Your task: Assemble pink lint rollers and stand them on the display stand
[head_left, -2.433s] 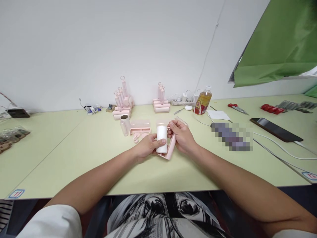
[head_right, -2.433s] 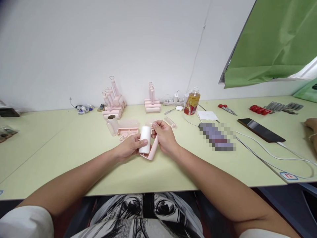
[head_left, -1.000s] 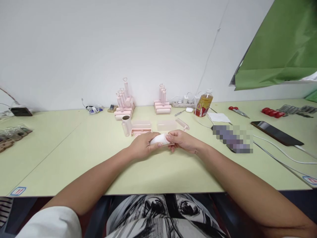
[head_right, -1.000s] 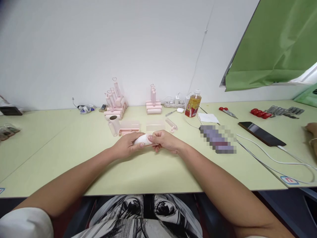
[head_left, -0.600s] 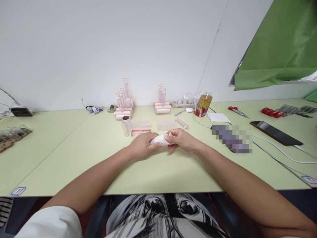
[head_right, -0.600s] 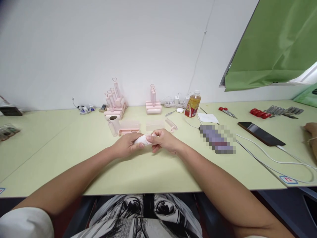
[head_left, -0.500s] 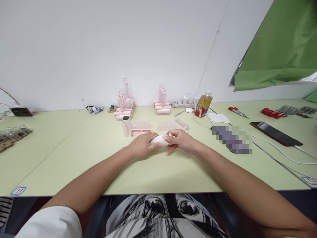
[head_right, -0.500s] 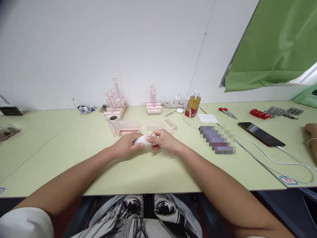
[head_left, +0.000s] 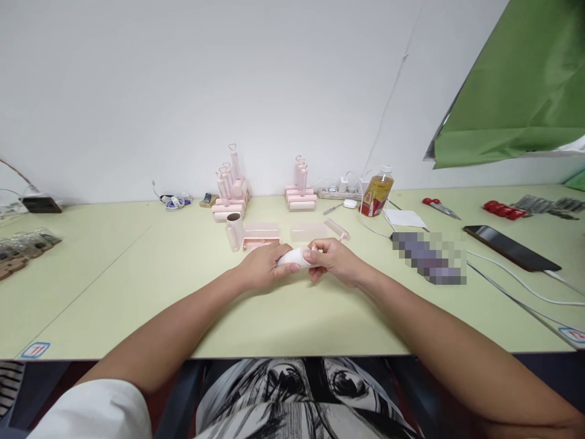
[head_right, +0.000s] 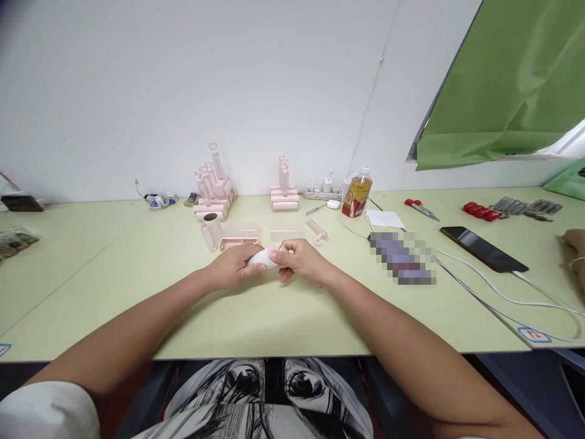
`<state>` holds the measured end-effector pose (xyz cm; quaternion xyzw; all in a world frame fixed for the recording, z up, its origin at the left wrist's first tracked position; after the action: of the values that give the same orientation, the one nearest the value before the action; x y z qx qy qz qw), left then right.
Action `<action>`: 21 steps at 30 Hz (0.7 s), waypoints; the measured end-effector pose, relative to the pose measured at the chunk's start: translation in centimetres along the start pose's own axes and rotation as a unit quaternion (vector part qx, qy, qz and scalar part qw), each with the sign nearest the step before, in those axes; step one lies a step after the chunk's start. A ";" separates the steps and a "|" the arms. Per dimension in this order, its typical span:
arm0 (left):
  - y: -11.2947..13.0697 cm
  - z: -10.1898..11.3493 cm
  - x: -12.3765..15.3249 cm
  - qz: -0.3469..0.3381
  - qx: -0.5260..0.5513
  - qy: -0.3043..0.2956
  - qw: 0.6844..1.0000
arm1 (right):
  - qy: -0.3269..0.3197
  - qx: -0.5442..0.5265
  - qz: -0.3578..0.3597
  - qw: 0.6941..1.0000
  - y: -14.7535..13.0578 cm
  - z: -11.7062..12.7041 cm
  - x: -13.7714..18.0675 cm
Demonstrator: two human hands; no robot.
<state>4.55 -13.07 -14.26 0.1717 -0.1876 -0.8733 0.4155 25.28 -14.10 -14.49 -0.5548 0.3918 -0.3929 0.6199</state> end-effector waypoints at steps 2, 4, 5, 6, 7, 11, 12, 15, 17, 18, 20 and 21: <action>-0.1 -0.1 0.0 0.013 0.000 0.008 1.000 | 0.006 0.005 0.003 1.000 0.2 0.0 -0.1; -0.2 -0.2 -0.1 0.029 0.004 0.022 0.999 | 0.018 0.013 0.012 1.000 0.4 0.0 -0.3; -0.2 -0.2 -0.1 0.036 0.005 0.029 0.999 | 0.028 0.021 0.021 0.999 0.5 0.0 -0.4; -0.2 -0.2 0.0 0.043 0.004 0.037 0.998 | 0.039 0.029 0.034 0.998 0.5 0.1 -0.5; -0.2 -0.3 0.0 0.049 0.000 0.044 0.998 | 0.050 0.038 0.046 0.997 0.7 0.2 -0.6; 0.0 -0.4 0.1 0.055 -0.031 0.056 0.996 | 0.051 0.073 0.074 0.993 1.2 0.6 -0.8; 0.0 -0.5 0.1 0.056 -0.038 0.056 0.996 | 0.041 0.087 0.077 0.992 1.4 0.6 -0.8; 0.3 -0.8 0.2 0.067 -0.056 0.057 0.995 | 0.025 0.157 0.096 0.983 1.9 0.4 -0.7; 0.5 -0.9 0.3 0.072 -0.062 0.055 0.994 | 0.029 0.201 0.109 0.973 2.1 0.4 -0.8; 0.5 -1.0 0.3 0.072 -0.063 0.054 0.994 | 0.035 0.215 0.114 0.969 2.2 0.3 -0.8; 0.6 -1.1 0.2 0.072 -0.065 0.053 0.994 | 0.045 0.229 0.115 0.966 2.2 0.4 -0.8; 0.6 -1.1 0.2 0.071 -0.066 0.053 0.994 | 0.048 0.233 0.114 0.965 2.2 0.4 -0.8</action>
<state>5.33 -13.81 -14.93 0.1760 -0.1189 -0.8415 0.4967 25.40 -13.02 -16.59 -0.3270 0.3794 -0.4267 0.7531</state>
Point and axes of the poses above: each hand's wrist, its own x-axis away from the middle knuckle, its own z-axis out of the back of the hand, y = z × x, the point moved 1 cm from there along -x, towards the middle knuckle, and after that the axes turned 6 degrees about z, right-handed, at the moved point
